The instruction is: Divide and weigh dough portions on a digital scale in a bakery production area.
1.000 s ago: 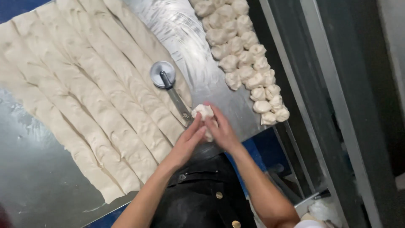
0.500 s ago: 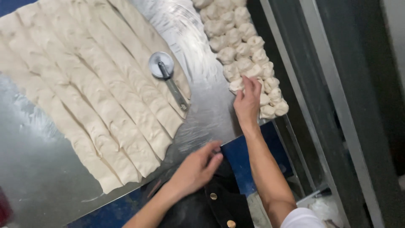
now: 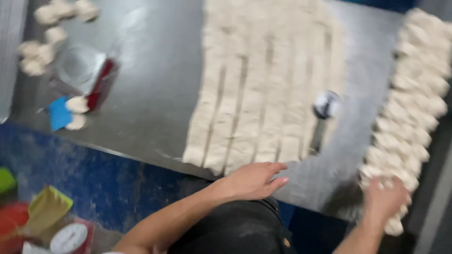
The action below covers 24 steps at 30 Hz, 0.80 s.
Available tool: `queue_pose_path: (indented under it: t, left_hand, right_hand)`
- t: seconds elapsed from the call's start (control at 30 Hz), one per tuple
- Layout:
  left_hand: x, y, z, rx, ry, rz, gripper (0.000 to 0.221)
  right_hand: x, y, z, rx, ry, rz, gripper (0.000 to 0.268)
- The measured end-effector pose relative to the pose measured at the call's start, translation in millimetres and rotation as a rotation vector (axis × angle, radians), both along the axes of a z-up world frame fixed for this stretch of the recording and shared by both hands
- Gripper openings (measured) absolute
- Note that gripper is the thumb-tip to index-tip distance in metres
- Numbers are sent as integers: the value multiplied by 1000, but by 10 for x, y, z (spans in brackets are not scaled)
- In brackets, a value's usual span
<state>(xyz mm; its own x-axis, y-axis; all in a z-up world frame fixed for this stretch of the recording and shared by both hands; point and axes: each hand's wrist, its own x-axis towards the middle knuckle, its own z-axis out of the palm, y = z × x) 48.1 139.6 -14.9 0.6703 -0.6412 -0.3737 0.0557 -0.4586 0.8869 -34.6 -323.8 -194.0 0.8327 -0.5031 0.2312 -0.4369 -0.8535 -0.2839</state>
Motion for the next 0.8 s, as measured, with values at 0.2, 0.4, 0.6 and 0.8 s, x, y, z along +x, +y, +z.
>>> queue_pose_path:
  t: [0.2, 0.4, 0.6, 0.8]
  left_hand:
    - [602, 1408, -486, -97, -40, 184, 57]
    - [1420, 3701, -1189, -24, -318, 790, 42]
    - [1803, 6160, -1702, 656, -705, 1238, 31]
    - [1875, 6910, -2155, 726, -696, 1134, 43]
  right_hand:
    - [855, 1818, 712, 358, -70, 37, 37]
    - [2202, 4982, 576, 870, 290, 439, 35]
    - [3173, 8111, 624, 993, 395, 1057, 33]
    - [3955, 10168, 296, 754, 255, 1335, 30]
